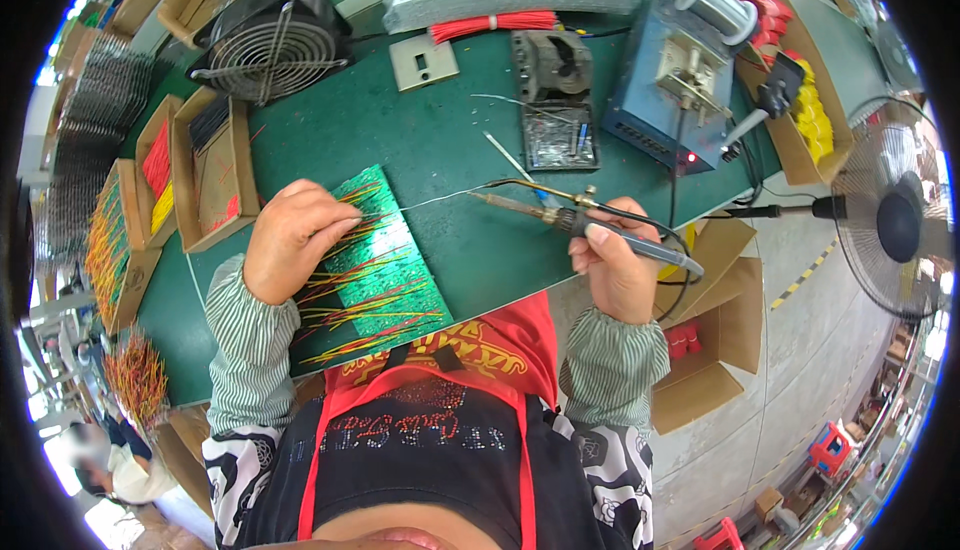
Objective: The person solders colored wires onto a green circuit board using a soldering iron and a wire dispensing machine.
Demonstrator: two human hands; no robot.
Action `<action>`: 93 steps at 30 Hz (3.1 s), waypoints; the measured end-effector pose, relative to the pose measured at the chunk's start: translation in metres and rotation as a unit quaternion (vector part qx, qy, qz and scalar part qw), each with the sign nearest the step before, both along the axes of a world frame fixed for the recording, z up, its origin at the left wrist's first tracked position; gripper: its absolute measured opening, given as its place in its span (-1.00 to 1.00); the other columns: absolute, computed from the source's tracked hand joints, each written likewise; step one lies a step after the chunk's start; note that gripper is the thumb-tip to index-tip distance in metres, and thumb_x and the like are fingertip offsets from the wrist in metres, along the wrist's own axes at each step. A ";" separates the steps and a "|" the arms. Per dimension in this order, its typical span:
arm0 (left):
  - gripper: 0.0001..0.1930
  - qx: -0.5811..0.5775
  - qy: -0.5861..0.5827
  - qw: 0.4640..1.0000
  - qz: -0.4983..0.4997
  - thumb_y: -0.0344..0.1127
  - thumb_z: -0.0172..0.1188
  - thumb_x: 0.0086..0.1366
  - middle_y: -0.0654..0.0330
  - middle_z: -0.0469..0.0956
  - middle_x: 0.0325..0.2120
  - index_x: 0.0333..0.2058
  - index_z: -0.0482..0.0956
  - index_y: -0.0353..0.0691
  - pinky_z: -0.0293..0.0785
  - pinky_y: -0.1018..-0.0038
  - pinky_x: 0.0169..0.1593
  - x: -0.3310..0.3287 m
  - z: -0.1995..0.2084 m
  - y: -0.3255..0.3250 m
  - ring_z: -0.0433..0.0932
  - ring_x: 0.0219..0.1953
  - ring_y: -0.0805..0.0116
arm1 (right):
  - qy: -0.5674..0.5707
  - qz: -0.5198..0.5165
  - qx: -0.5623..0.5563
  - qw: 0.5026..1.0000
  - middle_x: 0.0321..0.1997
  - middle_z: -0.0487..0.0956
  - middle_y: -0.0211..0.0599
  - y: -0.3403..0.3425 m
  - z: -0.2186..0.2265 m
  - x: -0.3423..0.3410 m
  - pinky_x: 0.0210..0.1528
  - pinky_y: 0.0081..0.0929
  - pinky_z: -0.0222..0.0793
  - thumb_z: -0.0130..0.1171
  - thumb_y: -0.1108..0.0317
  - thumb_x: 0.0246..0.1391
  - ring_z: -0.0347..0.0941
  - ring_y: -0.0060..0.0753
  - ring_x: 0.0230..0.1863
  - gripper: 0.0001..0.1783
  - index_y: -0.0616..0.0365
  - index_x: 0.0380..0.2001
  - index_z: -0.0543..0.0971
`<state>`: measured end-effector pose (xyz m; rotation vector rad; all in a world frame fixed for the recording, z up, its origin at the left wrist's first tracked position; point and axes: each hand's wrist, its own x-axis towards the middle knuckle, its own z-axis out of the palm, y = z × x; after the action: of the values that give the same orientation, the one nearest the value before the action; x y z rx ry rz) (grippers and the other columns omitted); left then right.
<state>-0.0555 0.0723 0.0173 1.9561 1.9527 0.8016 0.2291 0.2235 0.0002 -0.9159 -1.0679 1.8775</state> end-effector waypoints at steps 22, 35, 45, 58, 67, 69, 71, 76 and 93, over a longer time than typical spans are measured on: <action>-0.90 -0.027 0.015 0.998 0.055 -0.45 0.14 -0.07 0.16 0.45 -0.60 -0.50 0.56 -0.27 0.32 0.40 -0.34 0.000 0.014 -0.010 0.41 -0.44 0.22 | 0.033 0.040 -0.023 0.998 -0.62 0.47 -0.21 0.007 -0.002 0.002 -0.64 -0.66 0.28 0.08 0.49 -0.12 0.36 -0.53 -0.69 -0.87 0.25 -0.43 0.39; -0.90 -0.034 0.034 0.997 0.059 -0.43 0.21 -0.10 0.19 0.47 -0.59 -0.51 0.56 -0.24 0.34 0.42 -0.36 -0.002 0.018 -0.015 0.42 -0.45 0.25 | 0.051 0.031 -0.029 0.998 -0.58 0.47 -0.24 0.007 -0.006 0.008 -0.64 -0.67 0.30 0.08 0.49 -0.13 0.40 -0.51 -0.63 -0.86 0.24 -0.44 0.38; -0.90 -0.044 0.041 0.995 0.084 -0.40 0.21 -0.08 0.21 0.47 -0.59 -0.51 0.57 -0.23 0.35 0.41 -0.33 -0.005 0.018 -0.020 0.42 -0.43 0.27 | 0.053 0.028 -0.014 0.998 -0.63 0.46 -0.22 0.008 -0.007 0.006 -0.66 -0.68 0.28 0.07 0.48 -0.13 0.34 -0.53 -0.69 -0.86 0.25 -0.43 0.40; -0.90 -0.055 0.044 0.993 0.090 -0.40 0.21 -0.07 0.21 0.48 -0.57 -0.50 0.57 -0.23 0.35 0.41 -0.34 -0.011 0.016 -0.028 0.42 -0.43 0.26 | 0.054 0.016 -0.008 0.998 -0.64 0.46 -0.19 0.006 -0.009 0.007 -0.66 -0.67 0.28 0.06 0.47 -0.12 0.35 -0.52 -0.70 -0.85 0.27 -0.41 0.39; -0.90 -0.065 0.040 0.992 0.096 -0.40 0.21 -0.06 0.21 0.48 -0.57 -0.50 0.57 -0.24 0.34 0.41 -0.34 -0.014 0.016 -0.034 0.42 -0.43 0.26 | 0.050 0.000 -0.022 0.999 -0.64 0.45 -0.21 0.005 -0.008 0.005 -0.66 -0.67 0.26 0.05 0.47 -0.12 0.32 -0.52 -0.71 -0.86 0.26 -0.42 0.39; -0.90 -0.069 0.038 0.991 0.104 -0.41 0.20 -0.06 0.20 0.48 -0.57 -0.49 0.57 -0.25 0.34 0.42 -0.34 -0.015 0.015 -0.036 0.42 -0.43 0.26 | 0.050 0.003 -0.025 0.998 -0.64 0.45 -0.22 0.005 -0.008 0.006 -0.66 -0.67 0.26 0.05 0.47 -0.12 0.32 -0.52 -0.71 -0.86 0.26 -0.42 0.39; -0.90 -0.073 0.040 0.991 0.109 -0.42 0.20 -0.06 0.20 0.48 -0.57 -0.49 0.57 -0.25 0.34 0.42 -0.33 -0.016 0.016 -0.037 0.42 -0.43 0.26 | 0.052 -0.001 -0.022 0.998 -0.64 0.45 -0.21 0.005 -0.009 0.006 -0.66 -0.67 0.26 0.06 0.46 -0.11 0.33 -0.52 -0.71 -0.86 0.26 -0.42 0.39; -0.91 -0.089 0.053 0.987 0.126 -0.43 0.20 -0.06 0.19 0.48 -0.56 -0.49 0.57 -0.25 0.32 0.42 -0.32 -0.025 0.017 -0.047 0.42 -0.43 0.25 | 0.064 -0.009 -0.014 0.998 -0.63 0.45 -0.21 0.006 -0.008 0.006 -0.66 -0.67 0.25 0.05 0.45 -0.10 0.32 -0.53 -0.70 -0.86 0.26 -0.42 0.39; -0.87 -0.101 0.062 0.970 0.213 -0.43 0.18 -0.03 0.14 0.49 -0.46 -0.42 0.56 -0.25 0.34 0.40 -0.22 -0.058 0.026 -0.100 0.43 -0.30 0.21 | 0.068 -0.029 -0.011 0.997 -0.62 0.44 -0.30 -0.003 -0.008 -0.004 -0.70 -0.69 0.19 0.06 0.42 -0.10 0.30 -0.55 -0.70 -0.86 0.19 -0.41 0.39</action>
<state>-0.1134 -0.0276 0.0435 1.5237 2.4656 0.5508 0.2247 0.2209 -0.0080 -0.8112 -0.9317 1.8789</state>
